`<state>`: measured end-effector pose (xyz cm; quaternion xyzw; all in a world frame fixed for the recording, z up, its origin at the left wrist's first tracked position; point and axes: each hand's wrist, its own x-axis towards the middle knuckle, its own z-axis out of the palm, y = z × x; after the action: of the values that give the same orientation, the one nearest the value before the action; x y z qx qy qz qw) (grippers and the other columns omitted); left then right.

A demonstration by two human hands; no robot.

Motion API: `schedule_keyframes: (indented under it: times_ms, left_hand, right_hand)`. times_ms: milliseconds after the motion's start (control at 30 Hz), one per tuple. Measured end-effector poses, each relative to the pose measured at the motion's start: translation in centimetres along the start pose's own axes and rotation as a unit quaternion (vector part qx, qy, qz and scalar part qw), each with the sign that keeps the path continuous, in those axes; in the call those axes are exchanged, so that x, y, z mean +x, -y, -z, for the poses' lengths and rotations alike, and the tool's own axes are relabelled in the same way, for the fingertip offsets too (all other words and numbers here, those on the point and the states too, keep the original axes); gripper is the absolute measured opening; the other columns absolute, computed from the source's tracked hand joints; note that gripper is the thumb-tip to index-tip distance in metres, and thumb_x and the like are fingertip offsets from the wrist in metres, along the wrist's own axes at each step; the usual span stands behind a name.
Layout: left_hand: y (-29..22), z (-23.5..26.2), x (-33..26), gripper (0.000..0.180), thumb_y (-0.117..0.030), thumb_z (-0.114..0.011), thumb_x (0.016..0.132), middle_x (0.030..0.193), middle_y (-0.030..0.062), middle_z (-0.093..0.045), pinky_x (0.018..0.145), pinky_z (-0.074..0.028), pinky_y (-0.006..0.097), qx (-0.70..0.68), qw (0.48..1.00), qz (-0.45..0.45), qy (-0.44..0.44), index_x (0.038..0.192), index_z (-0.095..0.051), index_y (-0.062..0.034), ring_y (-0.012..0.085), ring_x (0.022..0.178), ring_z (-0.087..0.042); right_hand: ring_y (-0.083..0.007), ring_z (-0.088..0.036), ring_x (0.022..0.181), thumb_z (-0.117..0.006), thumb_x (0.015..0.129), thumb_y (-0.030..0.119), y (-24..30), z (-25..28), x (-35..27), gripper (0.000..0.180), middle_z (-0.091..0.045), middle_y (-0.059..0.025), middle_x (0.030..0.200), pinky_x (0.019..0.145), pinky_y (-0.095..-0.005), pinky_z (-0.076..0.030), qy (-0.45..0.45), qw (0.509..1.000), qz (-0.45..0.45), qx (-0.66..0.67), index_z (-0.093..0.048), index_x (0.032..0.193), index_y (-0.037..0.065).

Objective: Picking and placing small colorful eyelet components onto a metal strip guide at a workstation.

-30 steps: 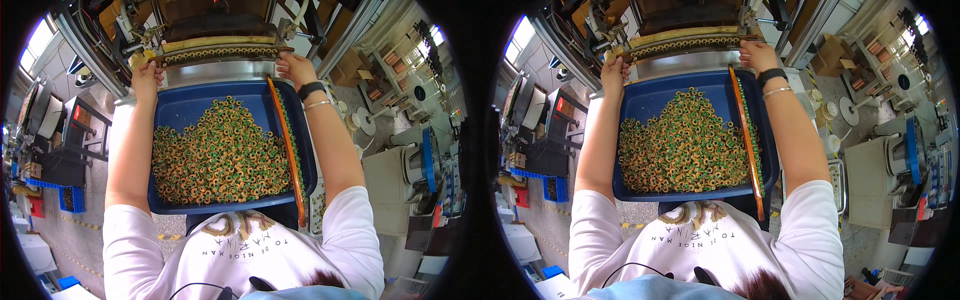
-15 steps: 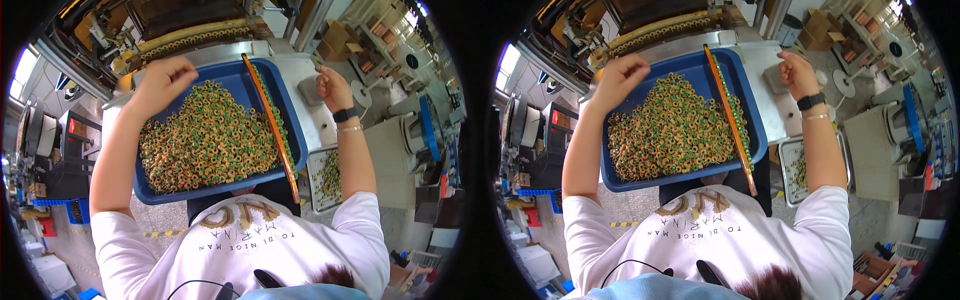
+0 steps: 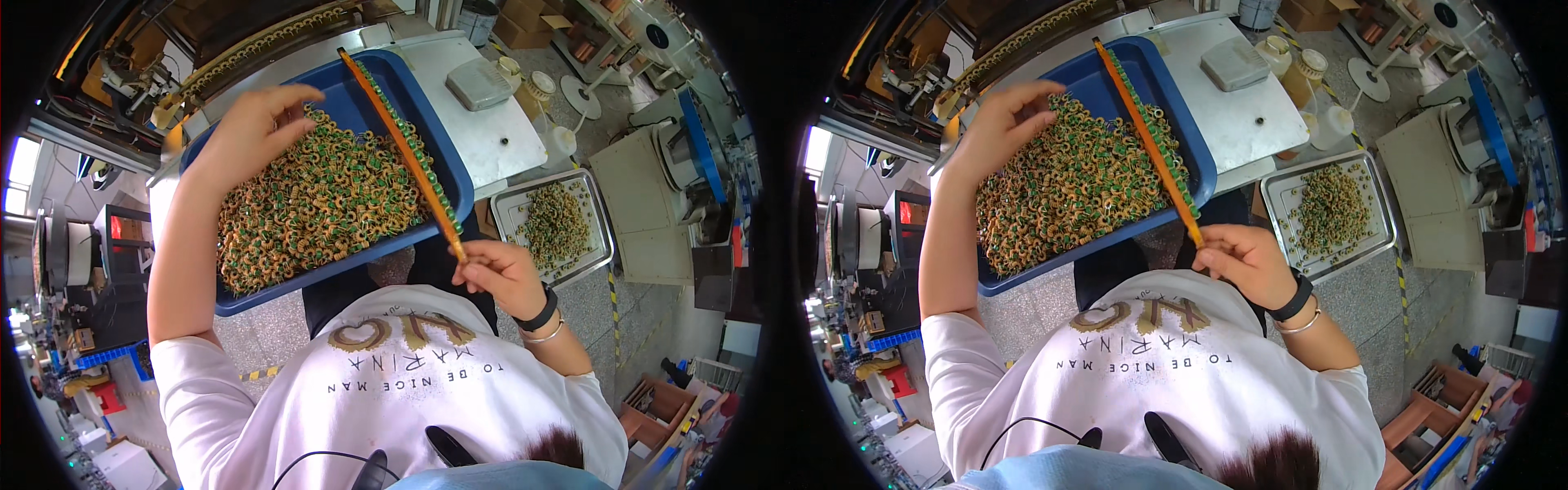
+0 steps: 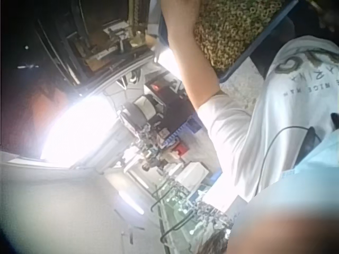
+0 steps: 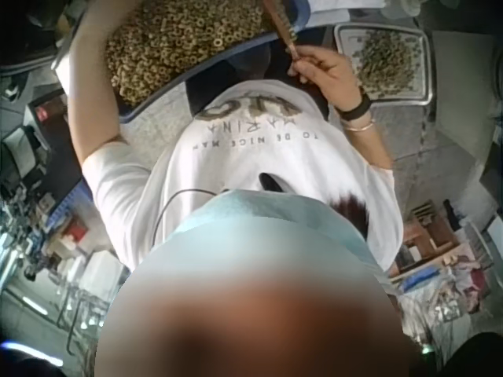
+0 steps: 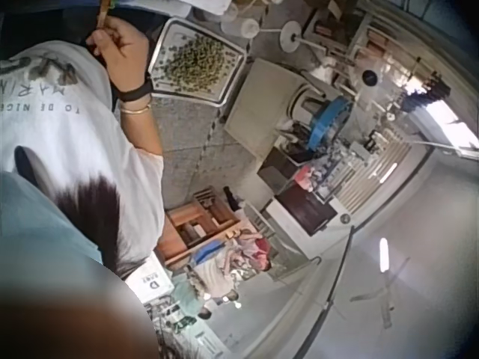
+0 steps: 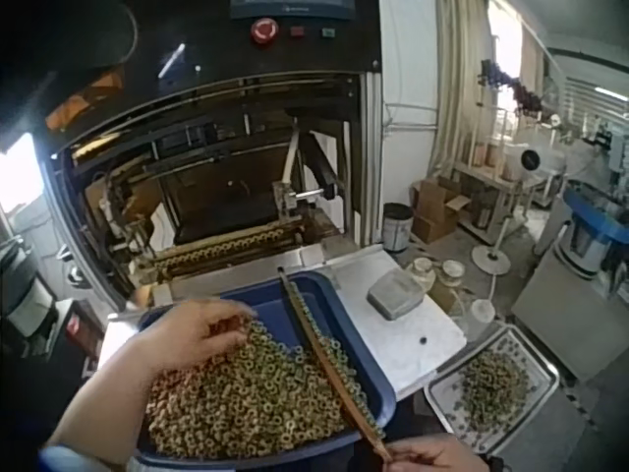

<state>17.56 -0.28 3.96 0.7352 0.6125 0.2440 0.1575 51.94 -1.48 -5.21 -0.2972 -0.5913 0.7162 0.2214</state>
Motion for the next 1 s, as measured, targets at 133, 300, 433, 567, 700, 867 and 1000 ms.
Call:
schedule_keyframes:
  times_ms: [133,300,433,567,700,867,1000]
  left_hand:
    - [1.2,0.2,0.8,0.055,-0.005,-0.061,0.079,0.116,0.0086,-0.052,0.074,-0.046,0.028,0.073,0.990,-0.028,-0.119,0.130,-0.043,-0.0161,0.0182,0.096,-0.053]
    - [2.0,-0.2,0.1,0.056,-0.003,-0.058,0.077,0.128,0.0154,-0.044,0.098,-0.036,0.036,0.122,0.980,-0.037,-0.150,0.129,-0.041,-0.0138,0.0339,0.117,-0.044]
    - [1.1,0.2,-2.6,0.024,-0.004,-0.055,0.076,0.090,0.0172,-0.060,0.076,-0.044,0.034,0.181,0.980,-0.061,-0.055,0.098,-0.059,0.0016,0.0317,0.086,-0.057]
    - [-2.7,-0.7,-6.0,0.017,-0.009,-0.065,0.070,0.070,0.0154,-0.059,0.060,-0.043,0.035,0.027,0.987,0.089,0.131,0.084,-0.064,0.0018,0.0293,0.064,-0.057]
    - [-4.5,-2.7,-8.9,0.022,-0.013,-0.070,0.067,0.064,0.0138,-0.057,0.055,-0.041,0.033,-0.044,0.983,0.038,0.177,0.083,-0.064,0.0017,0.0272,0.058,-0.055]
    - [-6.9,-4.5,-10.4,0.018,-0.008,-0.068,0.070,0.064,0.0123,-0.059,0.052,-0.042,0.028,-0.158,0.960,0.095,0.209,0.083,-0.065,0.0035,0.0207,0.055,-0.057]
    - [-7.2,-7.0,-12.0,0.020,-0.002,-0.061,0.077,0.067,0.0064,-0.060,0.050,-0.041,0.020,-0.315,0.902,0.204,0.212,0.096,-0.063,0.0053,0.0086,0.057,-0.055]
  right_hand:
    - [-0.0063,-0.056,0.058,-0.056,0.084,0.004,2.1,2.9,-2.2,0.026,-0.065,-0.0093,0.075,0.052,-0.0174,-0.045,-0.030,0.997,0.054,-0.037,-0.056,0.109,-0.005]
    - [-0.0073,-0.054,0.054,-0.056,0.083,0.010,2.6,7.3,-4.8,0.026,-0.064,-0.0100,0.071,0.048,-0.0185,-0.042,0.008,0.991,0.124,-0.043,-0.059,0.103,-0.007]
    - [-0.0078,-0.050,0.053,-0.053,0.086,0.015,1.8,9.6,-5.0,0.026,-0.060,-0.0070,0.067,0.048,-0.0202,-0.039,-0.079,0.988,0.130,-0.027,-0.060,0.103,-0.005]
    - [-0.0065,-0.044,0.051,-0.050,0.091,0.021,0.7,10.9,-3.8,0.027,-0.054,-0.0023,0.062,0.046,-0.0181,-0.033,-0.240,0.964,0.099,0.053,-0.059,0.104,-0.001]
    - [-0.0043,-0.039,0.047,-0.047,0.093,0.022,-1.2,12.3,-3.2,0.027,-0.048,0.0018,0.057,0.044,-0.0175,-0.028,-0.253,0.944,0.136,0.163,-0.057,0.106,0.000]
    - [-0.0036,-0.037,0.046,-0.047,0.093,0.022,-2.1,13.1,-3.2,0.027,-0.046,0.0032,0.057,0.044,-0.0177,-0.028,-0.277,0.934,0.125,0.187,-0.057,0.106,0.000]
    - [-0.0032,-0.040,0.050,-0.048,0.093,0.023,-3.0,14.3,-3.8,0.028,-0.048,0.0031,0.059,0.047,-0.0168,-0.030,-0.295,0.931,0.137,0.165,-0.058,0.104,-0.001]
